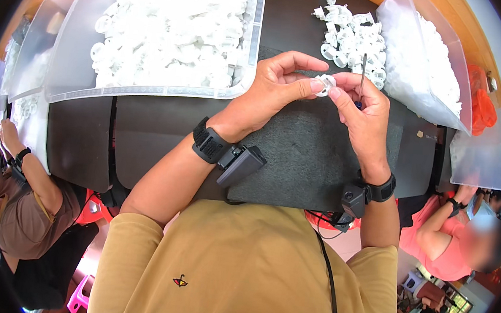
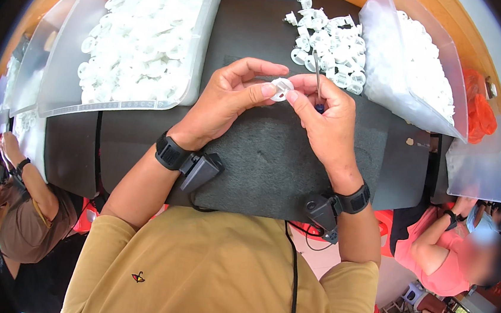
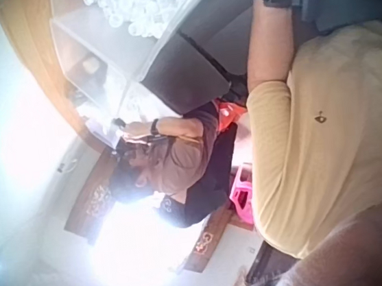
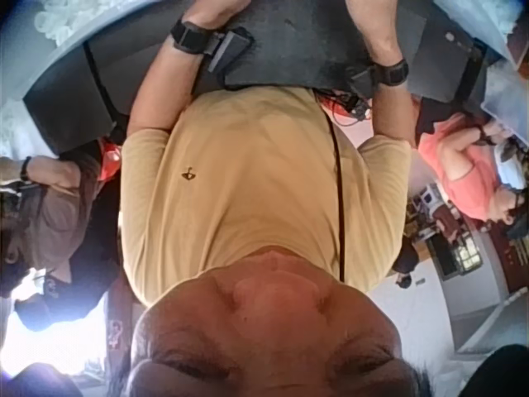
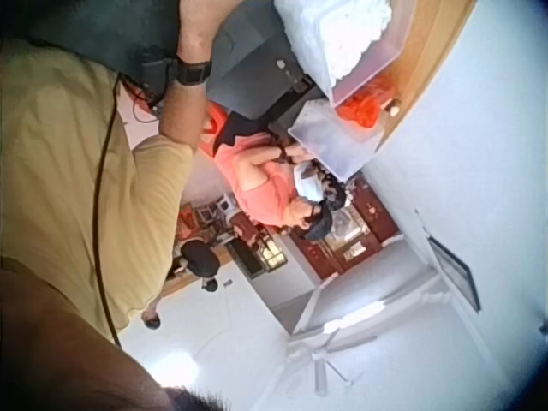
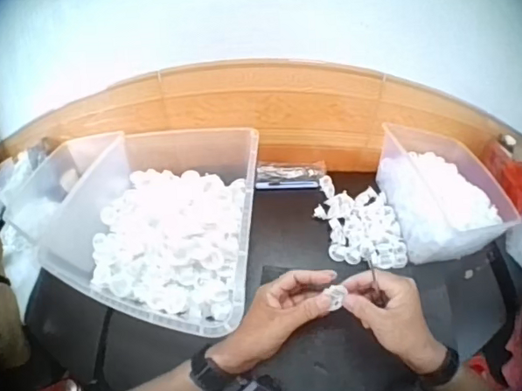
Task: Assembling or inspecting small white plastic components using a precision tool.
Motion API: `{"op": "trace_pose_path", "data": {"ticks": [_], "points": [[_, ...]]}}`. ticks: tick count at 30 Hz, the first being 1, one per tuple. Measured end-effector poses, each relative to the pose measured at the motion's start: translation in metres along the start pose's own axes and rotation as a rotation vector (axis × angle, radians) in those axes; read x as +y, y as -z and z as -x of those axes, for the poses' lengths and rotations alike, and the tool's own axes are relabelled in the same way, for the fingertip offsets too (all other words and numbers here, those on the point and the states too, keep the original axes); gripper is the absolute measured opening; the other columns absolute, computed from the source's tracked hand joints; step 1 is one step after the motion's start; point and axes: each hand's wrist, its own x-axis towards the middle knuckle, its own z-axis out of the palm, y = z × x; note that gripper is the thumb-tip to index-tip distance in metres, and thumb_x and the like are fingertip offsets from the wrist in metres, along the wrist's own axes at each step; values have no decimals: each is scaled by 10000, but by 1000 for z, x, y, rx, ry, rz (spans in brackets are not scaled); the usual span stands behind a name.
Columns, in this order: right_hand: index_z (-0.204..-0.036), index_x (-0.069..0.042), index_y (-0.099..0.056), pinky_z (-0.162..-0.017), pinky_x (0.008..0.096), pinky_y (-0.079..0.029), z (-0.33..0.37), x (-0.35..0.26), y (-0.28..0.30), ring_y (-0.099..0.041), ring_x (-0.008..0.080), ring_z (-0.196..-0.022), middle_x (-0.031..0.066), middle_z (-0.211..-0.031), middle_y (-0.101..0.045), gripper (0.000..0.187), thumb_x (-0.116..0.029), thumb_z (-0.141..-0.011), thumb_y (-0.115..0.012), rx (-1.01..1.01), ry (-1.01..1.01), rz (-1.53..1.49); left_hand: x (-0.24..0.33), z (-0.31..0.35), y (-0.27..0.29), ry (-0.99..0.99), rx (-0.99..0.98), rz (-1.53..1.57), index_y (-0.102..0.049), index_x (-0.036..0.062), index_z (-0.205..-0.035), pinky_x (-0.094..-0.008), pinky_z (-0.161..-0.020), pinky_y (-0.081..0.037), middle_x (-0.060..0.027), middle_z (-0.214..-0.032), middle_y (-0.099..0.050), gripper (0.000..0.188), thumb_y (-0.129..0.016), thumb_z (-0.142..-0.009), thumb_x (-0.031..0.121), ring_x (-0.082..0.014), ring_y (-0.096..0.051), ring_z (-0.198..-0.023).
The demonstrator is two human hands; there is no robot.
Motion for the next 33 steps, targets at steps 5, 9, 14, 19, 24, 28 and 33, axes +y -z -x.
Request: {"op": "trace_pose_path", "data": {"ticks": [5,9,14,19,24,28,33], "points": [[-1017,-11,-645,-485,175,-372,1,3,-9,-482,4,-596,-18,-788,-623,175,-89,-861,-655,36,-56,-31,-14,-1,1,-14,26,77,-572,5,-1164,-279,-915,-496,-84,-1141,-616,303,-654,-881,77,-130,-595,-1041],[-1105,-7,-603,-548,245,-415,5,-7,0,-527,77,-609,43,-764,-617,247,-128,-890,-602,15,75,315,-13,-2,3,66,59,144,-572,10,-1169,-274,-920,-498,-90,-1149,-616,293,-640,-890,69,-135,-596,-1050],[-1141,-3,-583,-634,308,-456,22,-28,8,-592,231,-687,134,-758,-588,250,-60,-922,-476,-68,57,476,-10,-1,7,101,71,181,-574,12,-1176,-255,-908,-520,-109,-1171,-611,267,-597,-914,57,-146,-613,-1037],[-1162,-36,-615,-637,334,-483,33,-18,6,-601,255,-661,136,-793,-620,286,-5,-892,-525,-55,102,537,-10,-2,4,94,77,181,-572,9,-1184,-248,-904,-525,-110,-1167,-613,270,-590,-918,56,-145,-615,-1036],[-1177,-85,-630,-600,361,-476,31,-25,0,-580,289,-630,128,-766,-601,336,9,-862,-561,18,267,649,-10,-1,5,96,96,207,-570,11,-1193,-253,-912,-518,-96,-1159,-619,292,-612,-908,62,-140,-612,-1037],[-1197,-117,-625,-574,389,-460,31,-29,1,-569,295,-610,127,-735,-571,379,21,-851,-560,-37,267,728,-10,-1,6,107,98,184,-570,14,-1197,-256,-914,-510,-82,-1147,-625,319,-641,-892,71,-131,-608,-1037],[-1183,-119,-634,-561,392,-454,32,-29,0,-575,295,-610,120,-725,-571,373,12,-841,-562,-28,286,768,-11,-1,5,101,93,184,-572,16,-1193,-254,-908,-510,-78,-1139,-628,322,-650,-886,75,-128,-609,-1027]]}}
